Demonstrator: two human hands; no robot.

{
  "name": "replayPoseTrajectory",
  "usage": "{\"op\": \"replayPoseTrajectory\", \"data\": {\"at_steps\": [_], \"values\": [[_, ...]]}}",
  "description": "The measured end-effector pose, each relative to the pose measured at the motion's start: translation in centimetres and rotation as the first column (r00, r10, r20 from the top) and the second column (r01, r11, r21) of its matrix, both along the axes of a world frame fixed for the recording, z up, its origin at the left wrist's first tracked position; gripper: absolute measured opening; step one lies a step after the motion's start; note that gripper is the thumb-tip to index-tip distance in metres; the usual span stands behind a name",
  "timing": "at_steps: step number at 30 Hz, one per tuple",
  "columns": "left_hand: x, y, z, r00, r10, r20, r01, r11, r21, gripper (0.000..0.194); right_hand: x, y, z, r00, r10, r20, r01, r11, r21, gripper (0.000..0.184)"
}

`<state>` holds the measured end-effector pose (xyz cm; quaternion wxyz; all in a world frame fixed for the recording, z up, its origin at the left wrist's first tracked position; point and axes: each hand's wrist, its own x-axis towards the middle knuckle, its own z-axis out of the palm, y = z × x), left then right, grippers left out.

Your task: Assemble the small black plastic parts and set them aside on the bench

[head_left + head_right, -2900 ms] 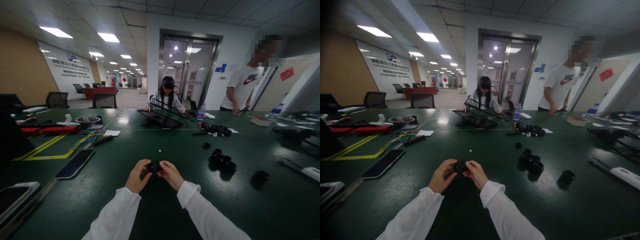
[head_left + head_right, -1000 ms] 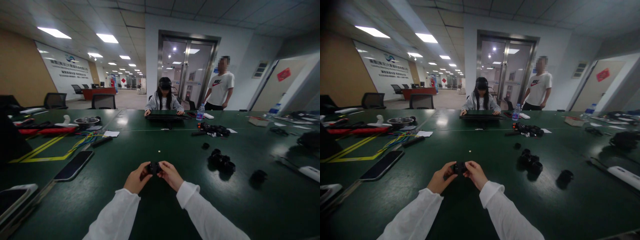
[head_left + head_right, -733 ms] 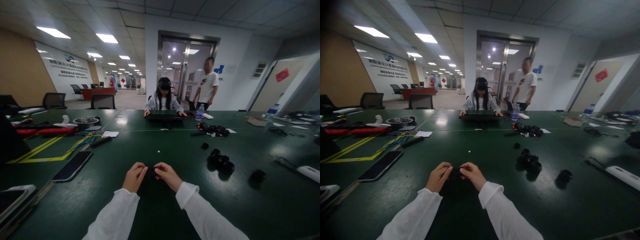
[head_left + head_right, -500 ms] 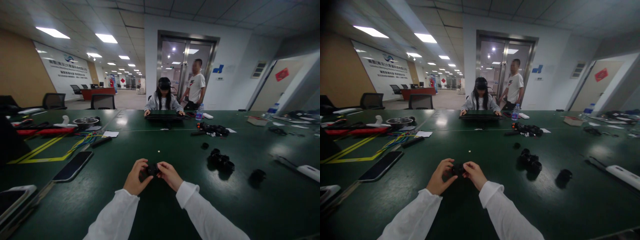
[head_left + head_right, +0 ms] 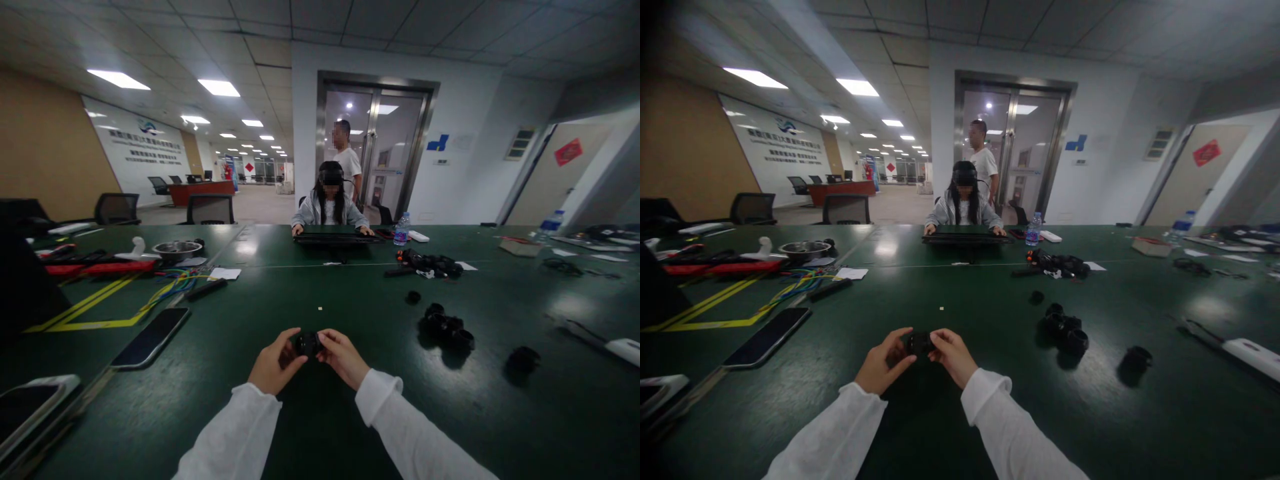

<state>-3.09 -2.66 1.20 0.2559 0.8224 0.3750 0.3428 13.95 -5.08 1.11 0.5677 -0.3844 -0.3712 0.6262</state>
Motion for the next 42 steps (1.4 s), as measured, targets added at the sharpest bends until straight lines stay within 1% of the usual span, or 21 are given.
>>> {"op": "replayPoseTrajectory", "data": {"at_steps": [2,4,7,9,11,15,18,21,22,24,26,29,31,33,35,39,42], "values": [[0.0,0.1,-0.1,1.000,-0.015,-0.014,0.015,1.000,0.024,0.043,0.1,0.1,-0.2,1.000,-0.009,-0.008,0.008,1.000,-0.007,0.025],[0.0,0.1,-0.1,1.000,-0.004,-0.028,0.004,1.000,0.016,0.040,0.3,0.1,-0.2,1.000,-0.008,-0.011,0.007,1.000,-0.013,0.025],[0.1,0.2,0.1,0.998,0.045,-0.034,-0.043,0.998,0.052,0.022,0.3,-0.1,0.0,1.000,0.009,-0.010,-0.009,1.000,-0.018,0.024],[0.1,0.1,0.3,0.999,0.050,-0.010,-0.049,0.993,0.109,0.017,0.3,-0.3,0.4,1.000,0.029,0.008,-0.029,0.999,-0.023,0.023],[0.2,0.0,0.5,0.999,0.031,0.023,-0.034,0.988,0.148,0.019,0.1,-0.4,0.7,0.998,0.045,0.034,-0.044,0.999,-0.029,0.022],[0.2,0.0,0.5,0.997,0.019,0.071,-0.030,0.985,0.169,0.019,0.0,-0.5,0.8,0.998,0.050,0.047,-0.050,0.999,-0.009,0.022],[0.2,0.0,0.4,0.996,0.001,0.085,-0.015,0.987,0.162,0.018,0.0,-0.3,0.5,0.997,0.056,0.048,-0.057,0.998,0.008,0.022],[0.2,0.0,0.3,0.994,-0.043,0.099,0.028,0.989,0.148,0.009,0.1,-0.1,0.0,0.999,0.043,0.018,-0.044,0.999,0.008,0.022],[0.2,-0.1,0.3,0.992,-0.064,0.110,0.047,0.988,0.146,0.009,0.2,0.0,-0.2,0.999,0.034,0.004,-0.034,0.999,0.007,0.023],[0.3,-0.1,0.1,0.986,-0.098,0.138,0.078,0.987,0.142,0.017,0.2,0.2,-0.6,1.000,0.014,-0.019,-0.014,1.000,0.004,0.024],[0.3,0.0,-0.1,0.981,-0.103,0.163,0.081,0.988,0.133,0.019,0.2,0.4,-0.7,1.000,0.002,-0.026,-0.002,1.000,0.001,0.026],[0.2,0.2,-0.4,0.987,-0.036,0.157,0.023,0.996,0.086,0.021,0.1,0.3,-0.5,1.000,0.001,-0.027,-0.001,1.000,-0.005,0.027],[0.1,0.3,-0.5,0.992,0.026,0.125,-0.031,0.999,0.043,0.025,0.1,0.1,-0.2,1.000,0.015,-0.015,-0.015,1.000,-0.005,0.025],[0.0,0.3,-0.5,0.995,0.055,0.084,-0.056,0.998,0.005,0.030,0.1,-0.2,0.1,0.999,0.037,0.007,-0.037,0.999,-0.001,0.024],[-0.1,0.2,-0.3,0.998,0.036,0.043,-0.035,0.999,-0.013,0.033,0.1,-0.3,0.2,0.999,0.048,0.022,-0.048,0.999,0.000,0.023],[0.0,0.0,-0.1,1.000,-0.031,-0.001,0.031,0.999,0.035,0.043,0.2,-0.2,0.0,1.000,0.004,-0.002,-0.004,1.000,-0.015,0.024],[0.1,-0.1,0.0,1.000,-0.028,-0.007,0.028,0.999,0.020,0.046,0.1,-0.1,0.0,1.000,-0.009,-0.007,0.009,1.000,-0.019,0.024]]}}
